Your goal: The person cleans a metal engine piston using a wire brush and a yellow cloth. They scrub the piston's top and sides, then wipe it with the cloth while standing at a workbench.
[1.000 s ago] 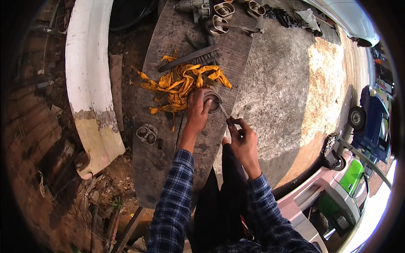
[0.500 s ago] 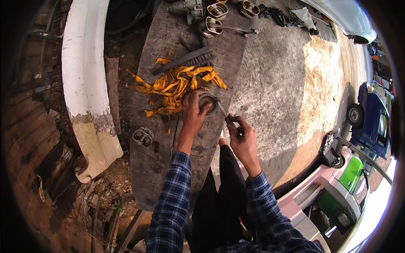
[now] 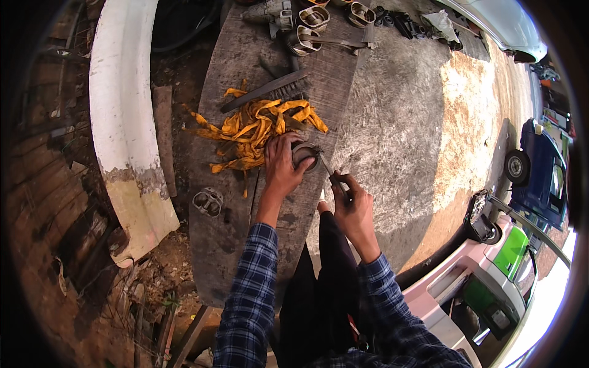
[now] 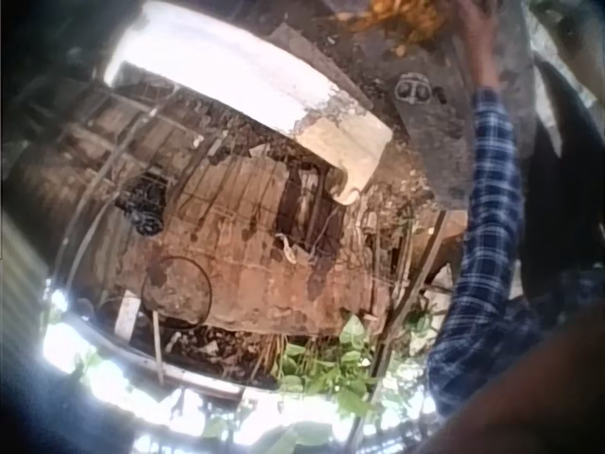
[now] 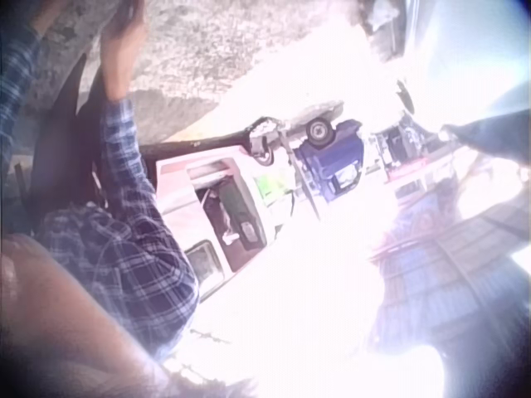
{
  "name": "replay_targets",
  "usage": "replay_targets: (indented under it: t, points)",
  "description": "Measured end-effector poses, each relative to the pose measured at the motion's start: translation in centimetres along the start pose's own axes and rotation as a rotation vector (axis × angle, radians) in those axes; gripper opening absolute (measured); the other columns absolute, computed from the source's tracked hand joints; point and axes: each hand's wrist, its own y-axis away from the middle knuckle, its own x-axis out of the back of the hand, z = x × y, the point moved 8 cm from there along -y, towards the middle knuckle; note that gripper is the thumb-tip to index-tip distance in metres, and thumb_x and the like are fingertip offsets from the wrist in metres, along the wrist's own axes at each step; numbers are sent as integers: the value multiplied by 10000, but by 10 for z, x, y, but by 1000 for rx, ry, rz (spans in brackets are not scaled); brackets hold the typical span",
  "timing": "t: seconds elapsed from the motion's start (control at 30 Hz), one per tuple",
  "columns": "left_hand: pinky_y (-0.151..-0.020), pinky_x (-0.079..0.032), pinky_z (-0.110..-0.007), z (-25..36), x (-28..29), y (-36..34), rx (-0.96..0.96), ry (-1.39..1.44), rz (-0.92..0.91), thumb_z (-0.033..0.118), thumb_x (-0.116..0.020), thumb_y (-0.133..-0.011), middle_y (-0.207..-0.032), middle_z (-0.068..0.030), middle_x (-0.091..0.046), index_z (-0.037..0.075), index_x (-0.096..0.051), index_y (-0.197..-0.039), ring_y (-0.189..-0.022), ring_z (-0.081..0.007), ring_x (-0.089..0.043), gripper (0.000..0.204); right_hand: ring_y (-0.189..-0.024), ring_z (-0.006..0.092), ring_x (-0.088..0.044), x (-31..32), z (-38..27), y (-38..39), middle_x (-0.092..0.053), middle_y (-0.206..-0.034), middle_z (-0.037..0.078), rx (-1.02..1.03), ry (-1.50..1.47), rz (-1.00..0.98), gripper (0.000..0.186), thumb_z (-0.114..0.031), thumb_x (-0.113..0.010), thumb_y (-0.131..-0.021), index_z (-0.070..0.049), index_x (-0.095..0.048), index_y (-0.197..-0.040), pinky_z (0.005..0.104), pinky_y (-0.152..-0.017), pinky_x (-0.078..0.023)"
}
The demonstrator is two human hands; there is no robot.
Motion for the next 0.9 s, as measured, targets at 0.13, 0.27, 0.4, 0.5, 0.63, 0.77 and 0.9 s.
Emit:
replay_targets:
  t: [0.13, 0.27, 0.4, 0.5, 0.63, 0.77, 0.9]
  points:
    - [-1136, -236, -516, -2, -3, 1, 41, 54, -40, 421, -687, -899, -1311, -115, -539, 74, -530, -1248, -1303, -336, -408, 517, -859, 417, -693, 3, 0, 3, -717, -911, 227, 3, 44, -4, 221, -58, -572, -953, -21, -621, -1165, 435, -712, -566]
    - [-1134, -240, -526, 0, -1, 2, 7, 50, -23, 412, -667, -917, -1308, -117, -539, 71, -527, -1248, -1301, -337, -409, 495, -835, 416, -691, 0, 1, 1, -708, -903, 236, 1, 40, -47, 227, -49, -570, -946, -14, -617, -1165, 439, -685, -560]
    - [-1132, -245, -531, 0, -1, 2, 3, 30, -11, 399, -645, -939, -1299, -121, -536, 69, -526, -1247, -1295, -342, -413, 466, -807, 428, -680, 2, 1, 1, -702, -913, 236, 61, 27, -32, 244, -45, -577, -938, -9, -609, -1177, 454, -670, -548]
    - [-1130, -250, -531, 0, -2, 2, 4, 24, -3, 390, -630, -957, -1289, -127, -533, 66, -522, -1248, -1288, -342, -415, 448, -808, 423, -685, 1, -1, -1, -709, -927, 220, 166, 64, -27, 266, -40, -581, -932, -11, -602, -1196, 453, -681, -553]
    - [-1122, -263, -526, 1, -3, 3, -9, -19, 5, 375, -596, -985, -1269, -131, -531, 64, -519, -1250, -1276, -338, -422, 416, -803, 422, -683, -2, 9, -1, -707, -931, 227, 116, 95, -60, 298, -29, -595, -913, -11, -597, -1210, 455, -690, -556]
    - [-1115, -275, -522, 3, -1, 4, -30, 1, 38, 351, -544, -1013, -1256, -135, -531, 60, -518, -1248, -1263, -338, -429, 374, -786, 426, -679, 3, 5, -2, -701, -896, 237, 191, 72, -43, 328, -11, -597, -887, -12, -604, -1215, 462, -681, -549]
    - [-1112, -278, -519, 5, -1, 5, -24, -5, 35, 340, -505, -1034, -1259, -136, -529, 46, -515, -1239, -1253, -341, -433, 359, -743, 429, -672, 4, 8, -4, -685, -854, 248, 147, 105, -97, 316, -6, -600, -875, -10, -613, -1191, 467, -659, -540]
